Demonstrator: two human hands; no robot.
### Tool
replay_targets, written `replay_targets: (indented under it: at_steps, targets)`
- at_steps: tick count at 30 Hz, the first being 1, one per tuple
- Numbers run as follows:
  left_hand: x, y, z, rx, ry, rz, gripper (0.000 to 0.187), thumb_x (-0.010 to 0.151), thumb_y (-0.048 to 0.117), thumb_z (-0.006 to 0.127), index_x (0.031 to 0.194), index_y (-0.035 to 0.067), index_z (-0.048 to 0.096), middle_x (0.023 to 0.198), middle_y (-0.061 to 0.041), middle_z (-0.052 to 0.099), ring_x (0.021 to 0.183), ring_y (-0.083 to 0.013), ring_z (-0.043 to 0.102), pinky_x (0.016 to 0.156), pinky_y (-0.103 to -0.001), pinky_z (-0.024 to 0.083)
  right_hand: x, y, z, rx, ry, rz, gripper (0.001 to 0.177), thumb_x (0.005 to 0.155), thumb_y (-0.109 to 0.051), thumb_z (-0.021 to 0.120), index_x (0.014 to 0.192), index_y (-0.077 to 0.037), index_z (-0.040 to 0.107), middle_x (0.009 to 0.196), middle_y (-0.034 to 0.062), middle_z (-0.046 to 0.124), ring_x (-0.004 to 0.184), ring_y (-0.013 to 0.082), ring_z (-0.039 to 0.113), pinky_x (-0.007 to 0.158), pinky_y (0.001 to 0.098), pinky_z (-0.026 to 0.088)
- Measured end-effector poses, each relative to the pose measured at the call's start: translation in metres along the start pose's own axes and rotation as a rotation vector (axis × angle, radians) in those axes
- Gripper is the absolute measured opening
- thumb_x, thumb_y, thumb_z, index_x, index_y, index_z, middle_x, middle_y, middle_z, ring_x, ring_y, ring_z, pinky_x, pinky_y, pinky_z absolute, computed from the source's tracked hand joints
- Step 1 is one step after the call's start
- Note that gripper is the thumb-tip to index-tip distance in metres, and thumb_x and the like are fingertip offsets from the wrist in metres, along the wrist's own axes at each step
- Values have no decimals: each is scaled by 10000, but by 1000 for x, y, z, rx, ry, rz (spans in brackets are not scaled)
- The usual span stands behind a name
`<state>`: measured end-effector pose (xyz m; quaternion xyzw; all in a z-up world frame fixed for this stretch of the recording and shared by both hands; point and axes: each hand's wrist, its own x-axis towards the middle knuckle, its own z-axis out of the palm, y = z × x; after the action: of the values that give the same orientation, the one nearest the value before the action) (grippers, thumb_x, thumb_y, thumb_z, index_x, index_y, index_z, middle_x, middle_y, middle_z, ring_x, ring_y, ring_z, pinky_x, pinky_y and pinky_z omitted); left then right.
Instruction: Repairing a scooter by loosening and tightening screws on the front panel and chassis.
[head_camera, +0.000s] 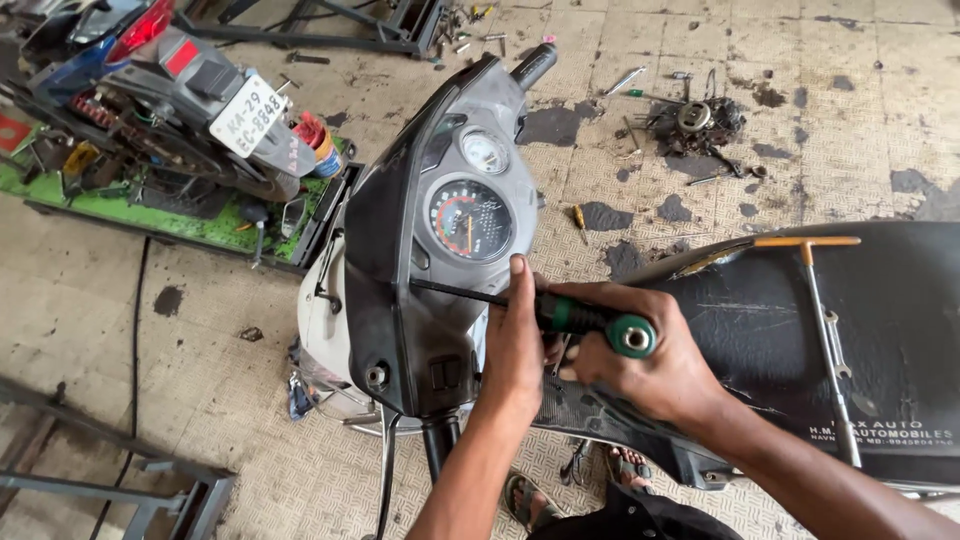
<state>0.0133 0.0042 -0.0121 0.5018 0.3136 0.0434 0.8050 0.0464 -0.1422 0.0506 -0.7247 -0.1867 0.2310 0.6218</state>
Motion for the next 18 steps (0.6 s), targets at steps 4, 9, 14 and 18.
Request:
replay_targets:
  at_steps: [4, 9, 14, 18]
  targets:
    - [5, -5, -2, 18, -3, 41, 578, 922, 680, 551, 905, 105, 610, 642, 34, 506, 476, -61, 448, 412, -235, 349, 7, 24, 0, 118, 29, 33, 514, 717, 5, 563, 1202, 80, 716, 746, 172, 765, 524, 152, 645, 468, 305, 532]
    - [-1, 0, -8, 156, 34, -45, 636, 944, 712, 504, 857, 84, 565, 606, 14, 456, 431, -87, 428, 376, -252, 324, 20, 74, -2, 635, 104, 288, 287, 910, -11, 632, 1057, 199, 502, 750, 85, 612, 598, 178, 598, 543, 334, 531]
    - [-26, 4, 7, -418, 68, -125, 389, 963, 576, 521, 1102, 242, 663, 631, 24, 433, 503, -87, 413, 462, -263, 347, -14, 100, -49, 440, 151, 178, 613, 753, 51, 562, 1358, 27, 654, 858, 111, 680, 676, 165, 636, 638, 278, 539]
    - [18, -114, -22, -508, 199, -256, 351, 1000, 360, 585, 1045, 17, 644, 823, -68, 639, 707, -174, 633, 616, -299, 519, -35, 129, -95, 575, 308, 226, 668, 686, 121, 534, 1340, 20, 621, 1057, 198, 699, 737, 224, 678, 705, 350, 599]
